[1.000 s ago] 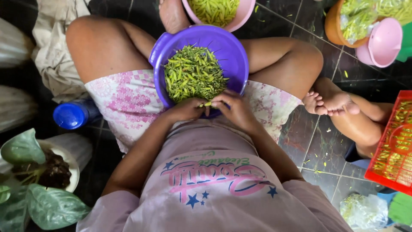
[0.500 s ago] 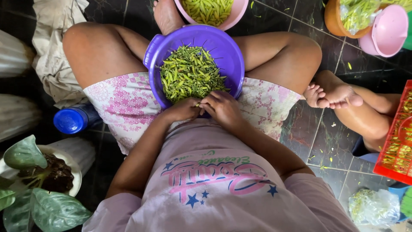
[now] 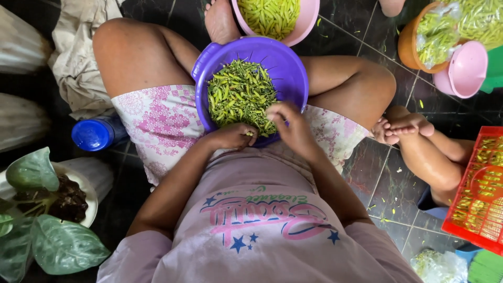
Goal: Manually removing stems from green chilies and sorting them into different bowls while sitting on the floor.
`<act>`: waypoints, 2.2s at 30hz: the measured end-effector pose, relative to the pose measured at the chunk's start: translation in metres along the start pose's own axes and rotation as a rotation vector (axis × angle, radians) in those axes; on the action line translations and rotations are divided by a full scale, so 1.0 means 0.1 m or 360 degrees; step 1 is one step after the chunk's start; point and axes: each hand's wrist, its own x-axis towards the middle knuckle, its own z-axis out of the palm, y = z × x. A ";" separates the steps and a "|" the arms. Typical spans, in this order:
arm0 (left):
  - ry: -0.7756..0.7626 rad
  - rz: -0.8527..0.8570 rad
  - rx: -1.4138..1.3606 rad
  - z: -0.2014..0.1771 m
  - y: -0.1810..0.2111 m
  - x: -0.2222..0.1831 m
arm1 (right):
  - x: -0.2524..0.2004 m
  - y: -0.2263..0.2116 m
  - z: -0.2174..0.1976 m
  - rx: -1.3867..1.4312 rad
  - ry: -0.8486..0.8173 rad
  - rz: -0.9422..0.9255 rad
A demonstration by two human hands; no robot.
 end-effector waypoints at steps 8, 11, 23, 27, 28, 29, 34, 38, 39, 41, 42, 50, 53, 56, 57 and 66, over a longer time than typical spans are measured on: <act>0.0079 -0.0084 -0.0032 0.01 -0.02 0.02 | 0.79 0.01 -0.09 -0.0482 -0.0124 0.0277; 0.0073 -0.0131 0.0017 -0.01 0.00 0.02 | 1.01 0.00 -0.03 -0.0607 -0.0460 0.0593; 0.0154 -0.0049 0.0007 -0.04 0.19 -0.11 | 0.25 -0.10 -0.33 -0.0037 0.0090 0.0187; 0.0134 -0.0035 -0.0049 -0.01 0.09 -0.07 | -0.12 -0.28 -0.13 0.0105 0.0058 0.0261; 0.0139 -0.0072 -0.0009 -0.01 0.10 -0.07 | -0.14 -0.35 -0.11 0.0090 0.0018 0.0287; 0.0144 -0.0109 0.0031 -0.01 0.12 -0.08 | -0.16 -0.42 -0.08 0.0076 -0.0022 0.0314; 0.0161 -0.0145 -0.0070 0.01 0.02 -0.03 | -0.12 -0.60 -0.04 -0.0144 -0.0109 0.0341; 0.0125 -0.0183 -0.0081 -0.04 0.09 -0.02 | -0.21 -0.43 0.03 -0.0315 0.0031 0.0222; 0.0116 -0.0177 -0.0078 -0.03 0.07 -0.01 | -0.20 -0.46 0.02 -0.0321 0.0039 0.0229; 0.0114 -0.0183 -0.0135 -0.03 0.03 0.01 | -0.20 -0.53 0.01 -0.0374 0.0034 0.0219; 0.0115 -0.0174 -0.0126 -0.05 0.10 -0.01 | -0.20 -0.51 0.02 -0.0382 0.0043 0.0213; 0.0028 -0.0331 0.0164 0.01 -0.27 0.08 | -0.13 -0.55 0.00 -0.0320 -0.0327 0.0255; 0.0051 -0.0352 0.0113 0.01 -0.18 0.00 | -0.04 -0.75 -0.07 -0.0033 -0.0453 0.0253; 0.0062 -0.0188 -0.0022 0.09 -0.33 0.10 | -0.06 -0.66 -0.07 0.0132 -0.0338 0.0205; 0.0088 -0.0223 -0.0025 0.02 -0.23 -0.03 | 0.04 -0.62 -0.02 0.0164 -0.0357 0.0183; 0.0141 -0.0204 -0.0011 0.03 -0.22 0.04 | 0.03 -0.53 0.03 0.0116 -0.0323 0.0142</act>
